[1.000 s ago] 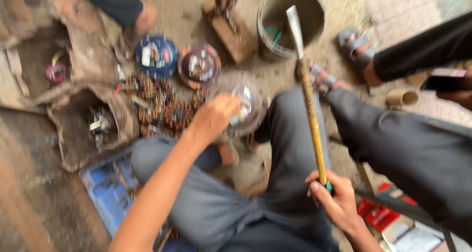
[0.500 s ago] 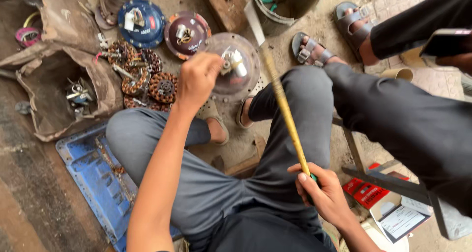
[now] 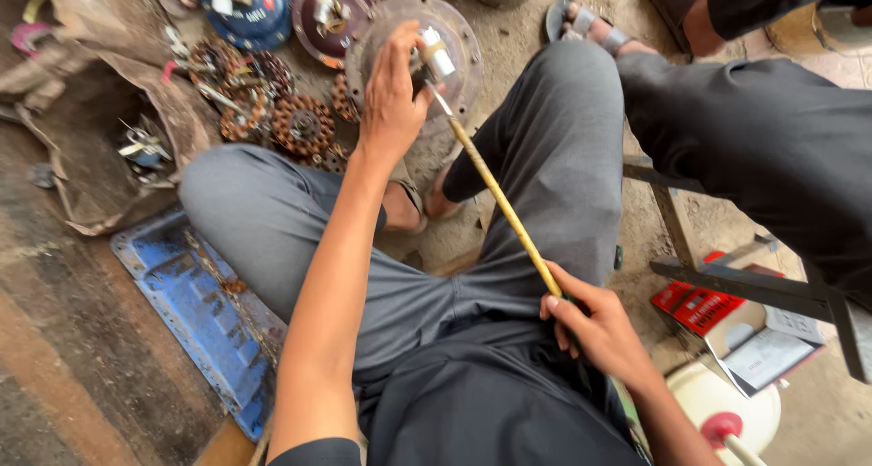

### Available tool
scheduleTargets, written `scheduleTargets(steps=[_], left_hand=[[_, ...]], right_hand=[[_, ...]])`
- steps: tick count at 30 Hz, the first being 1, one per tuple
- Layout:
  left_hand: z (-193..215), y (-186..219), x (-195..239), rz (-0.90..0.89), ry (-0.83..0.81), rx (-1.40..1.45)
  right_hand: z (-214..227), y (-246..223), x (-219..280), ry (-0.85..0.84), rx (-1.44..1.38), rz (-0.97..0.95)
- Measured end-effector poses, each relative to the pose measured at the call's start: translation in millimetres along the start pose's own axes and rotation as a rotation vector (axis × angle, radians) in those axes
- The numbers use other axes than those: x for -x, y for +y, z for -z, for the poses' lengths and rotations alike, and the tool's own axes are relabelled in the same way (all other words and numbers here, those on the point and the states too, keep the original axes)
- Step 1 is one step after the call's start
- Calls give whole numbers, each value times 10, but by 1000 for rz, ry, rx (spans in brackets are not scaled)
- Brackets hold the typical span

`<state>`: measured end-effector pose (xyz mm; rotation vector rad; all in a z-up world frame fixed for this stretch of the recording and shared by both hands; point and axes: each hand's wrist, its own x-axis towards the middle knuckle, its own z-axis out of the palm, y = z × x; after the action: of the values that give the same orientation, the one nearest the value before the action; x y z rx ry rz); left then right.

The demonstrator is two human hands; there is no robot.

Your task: The person uses a hammer and chisel to remove a metal pin from a motor component, then uses pliers to pull out a small cylindrical part. The work is performed while sitting on the ground with other motor parts nearby.

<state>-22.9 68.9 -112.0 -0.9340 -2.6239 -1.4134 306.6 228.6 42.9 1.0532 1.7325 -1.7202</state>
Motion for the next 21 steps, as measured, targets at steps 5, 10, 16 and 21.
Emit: scheduleTargets(steps=[5, 10, 16, 21], left_hand=[[-39, -36, 11, -104, 50, 6], [-8, 37, 71, -42, 33, 25], [61, -38, 95, -25, -30, -50], [-5, -106, 164, 41, -55, -179]], right_hand=[[121, 86, -170, -114, -13, 47], [-13, 158, -238, -167, -106, 53], [-120, 142, -255, -61, -22, 34], [-135, 114, -275, -61, -35, 7]])
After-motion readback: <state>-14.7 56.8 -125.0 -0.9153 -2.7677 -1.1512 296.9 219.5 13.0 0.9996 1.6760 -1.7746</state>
